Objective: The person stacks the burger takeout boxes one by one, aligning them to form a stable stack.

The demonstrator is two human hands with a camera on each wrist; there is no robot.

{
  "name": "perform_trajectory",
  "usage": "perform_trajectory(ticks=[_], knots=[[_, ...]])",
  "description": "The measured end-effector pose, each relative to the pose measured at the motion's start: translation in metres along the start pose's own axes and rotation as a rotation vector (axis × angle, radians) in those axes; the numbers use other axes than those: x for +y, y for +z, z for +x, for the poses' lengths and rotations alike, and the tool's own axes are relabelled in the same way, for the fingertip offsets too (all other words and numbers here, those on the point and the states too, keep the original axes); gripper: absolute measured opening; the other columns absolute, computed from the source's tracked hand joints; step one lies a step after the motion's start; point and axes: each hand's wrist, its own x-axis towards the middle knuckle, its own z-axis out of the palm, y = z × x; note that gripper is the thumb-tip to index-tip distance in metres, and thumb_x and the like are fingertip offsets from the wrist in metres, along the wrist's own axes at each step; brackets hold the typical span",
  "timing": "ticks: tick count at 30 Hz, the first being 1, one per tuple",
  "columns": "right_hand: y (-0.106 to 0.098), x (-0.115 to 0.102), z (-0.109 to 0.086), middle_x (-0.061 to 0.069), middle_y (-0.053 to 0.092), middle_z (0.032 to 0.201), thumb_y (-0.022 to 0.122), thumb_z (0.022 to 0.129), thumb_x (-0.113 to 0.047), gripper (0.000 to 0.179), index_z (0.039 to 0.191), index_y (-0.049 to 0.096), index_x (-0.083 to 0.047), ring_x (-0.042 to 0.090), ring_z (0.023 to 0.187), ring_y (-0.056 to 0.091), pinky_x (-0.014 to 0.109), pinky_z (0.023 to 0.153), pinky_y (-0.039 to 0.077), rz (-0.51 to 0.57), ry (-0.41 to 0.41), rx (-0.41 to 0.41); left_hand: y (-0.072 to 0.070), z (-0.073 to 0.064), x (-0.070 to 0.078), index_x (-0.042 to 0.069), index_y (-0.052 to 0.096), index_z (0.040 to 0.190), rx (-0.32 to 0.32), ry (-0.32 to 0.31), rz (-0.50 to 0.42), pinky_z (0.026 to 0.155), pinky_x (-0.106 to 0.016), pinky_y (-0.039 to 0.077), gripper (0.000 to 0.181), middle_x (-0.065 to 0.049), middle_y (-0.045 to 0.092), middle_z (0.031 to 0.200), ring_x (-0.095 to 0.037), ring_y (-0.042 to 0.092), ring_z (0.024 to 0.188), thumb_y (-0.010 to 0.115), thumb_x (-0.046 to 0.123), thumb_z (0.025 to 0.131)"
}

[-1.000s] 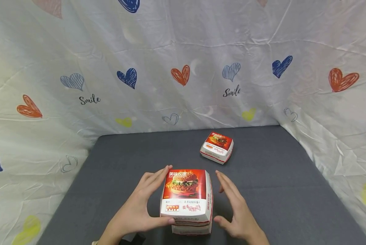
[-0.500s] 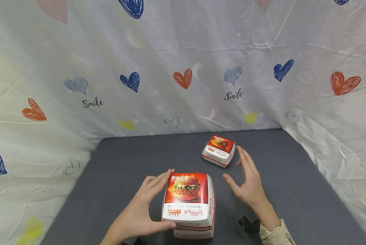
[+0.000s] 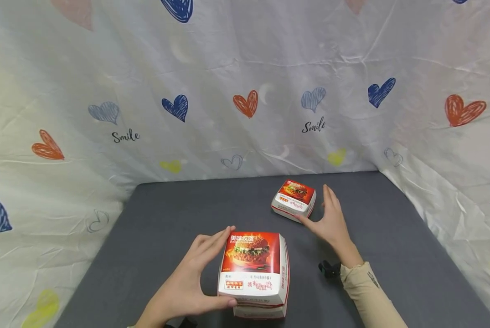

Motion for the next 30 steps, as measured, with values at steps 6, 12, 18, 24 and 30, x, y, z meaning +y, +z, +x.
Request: perform_trajectory(ticks=[6, 12, 18, 24, 30], knots=[[0.013, 0.015, 0.008, 0.034, 0.020, 0.170, 0.087, 0.083, -0.042, 0.121, 0.166, 0.015, 0.008, 0.042, 0.113, 0.053, 0.058, 0.090, 0.048, -0.009, 0.101, -0.075, -0.001, 0.000, 0.000, 0.034, 0.027, 0.170, 0.002, -0.004, 0.001, 0.098, -0.039, 0.052, 0.123, 0.012, 0.039, 0.168, -0.009, 0.040, 0.124, 0.098, 0.051, 0.071], [0.026, 0.025, 0.011, 0.034, 0.020, 0.170, 0.089, 0.081, -0.046, 0.126, 0.167, 0.014, 0.008, 0.041, 0.112, 0.052, 0.057, 0.092, 0.047, -0.013, 0.117, -0.100, 0.000, -0.001, -0.001, 0.033, 0.026, 0.170, 0.009, 0.001, 0.010, 0.096, -0.039, 0.052, 0.122, 0.011, 0.038, 0.168, -0.010, 0.039, 0.123, 0.097, 0.053, 0.073], [0.031, 0.029, 0.014, 0.034, 0.020, 0.170, 0.089, 0.081, -0.042, 0.124, 0.166, 0.015, 0.009, 0.038, 0.106, 0.050, 0.052, 0.086, 0.044, 0.011, 0.131, -0.113, 0.000, -0.001, 0.001, 0.035, 0.026, 0.170, 0.000, -0.002, -0.003, 0.097, -0.038, 0.052, 0.125, 0.013, 0.037, 0.168, -0.009, 0.039, 0.124, 0.100, 0.051, 0.069], [0.033, 0.032, 0.016, 0.035, 0.021, 0.169, 0.090, 0.080, -0.042, 0.123, 0.165, 0.017, 0.010, 0.038, 0.105, 0.052, 0.052, 0.085, 0.045, 0.019, 0.130, -0.124, 0.001, -0.001, 0.003, 0.034, 0.026, 0.170, -0.002, -0.001, -0.005, 0.096, -0.038, 0.052, 0.127, 0.014, 0.036, 0.168, -0.009, 0.039, 0.124, 0.101, 0.050, 0.067], [0.036, 0.037, 0.021, 0.034, 0.024, 0.168, 0.088, 0.082, -0.042, 0.120, 0.165, 0.019, 0.010, 0.037, 0.103, 0.052, 0.052, 0.085, 0.045, 0.015, 0.117, -0.139, 0.003, 0.000, 0.003, 0.034, 0.026, 0.170, 0.009, 0.001, -0.001, 0.096, -0.038, 0.052, 0.130, 0.014, 0.036, 0.169, -0.010, 0.038, 0.124, 0.102, 0.048, 0.065]])
